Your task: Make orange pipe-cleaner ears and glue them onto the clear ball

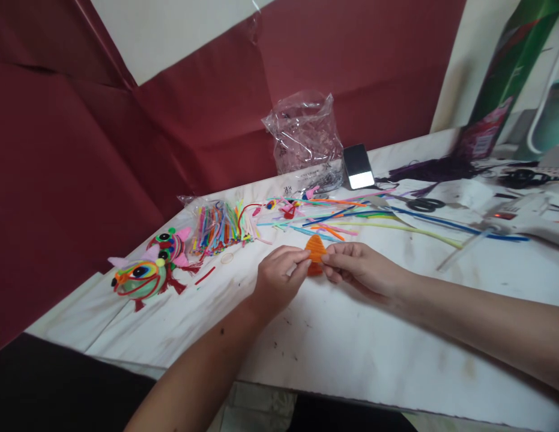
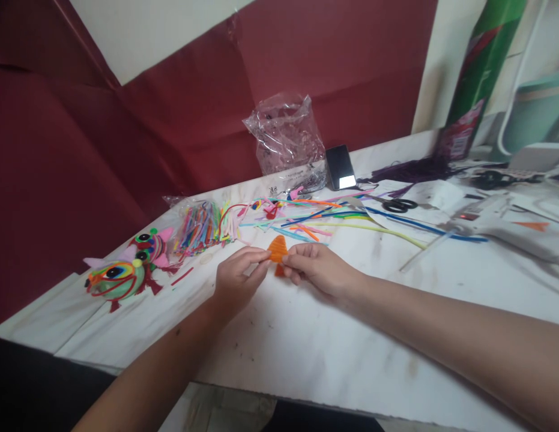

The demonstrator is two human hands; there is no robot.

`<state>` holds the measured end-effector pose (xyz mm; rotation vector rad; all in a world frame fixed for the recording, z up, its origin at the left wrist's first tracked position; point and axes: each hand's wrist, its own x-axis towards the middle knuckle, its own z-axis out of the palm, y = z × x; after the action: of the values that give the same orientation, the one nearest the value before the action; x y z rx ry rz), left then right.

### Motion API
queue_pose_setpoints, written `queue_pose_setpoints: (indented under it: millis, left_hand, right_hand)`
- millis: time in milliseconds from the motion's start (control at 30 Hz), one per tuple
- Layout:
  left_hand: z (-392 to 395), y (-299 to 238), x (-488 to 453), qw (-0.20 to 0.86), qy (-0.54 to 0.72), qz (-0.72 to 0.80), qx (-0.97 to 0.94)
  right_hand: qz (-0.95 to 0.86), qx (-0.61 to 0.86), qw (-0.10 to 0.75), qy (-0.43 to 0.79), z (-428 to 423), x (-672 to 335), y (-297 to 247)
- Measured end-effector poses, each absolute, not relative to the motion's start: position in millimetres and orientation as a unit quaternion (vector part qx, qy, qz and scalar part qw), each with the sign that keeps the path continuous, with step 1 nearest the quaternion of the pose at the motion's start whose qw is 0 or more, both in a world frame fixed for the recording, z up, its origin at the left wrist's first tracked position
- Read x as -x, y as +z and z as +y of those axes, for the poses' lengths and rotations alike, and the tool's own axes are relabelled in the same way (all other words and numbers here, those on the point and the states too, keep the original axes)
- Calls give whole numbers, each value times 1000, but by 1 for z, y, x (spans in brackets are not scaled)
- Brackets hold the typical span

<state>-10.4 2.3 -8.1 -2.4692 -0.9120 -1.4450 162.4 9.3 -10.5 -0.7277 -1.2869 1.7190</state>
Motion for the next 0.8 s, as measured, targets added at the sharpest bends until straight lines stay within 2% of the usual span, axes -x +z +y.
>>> queue_pose_setpoints:
  millis: [433, 667, 800]
  left_hand:
    - [-2, -5, 10, -111, -518, -422, 736]
    - [-1, -1, 10, -84, -482, -390, 780]
    - [-2, 0, 9, -108, -498, -402, 761]
  right_hand:
    - [-523, 280, 425, 684, 13, -165, -13]
    - [-519, 275, 427, 687, 13, -165, -14]
    - [-493, 285, 450, 688, 16, -165, -13]
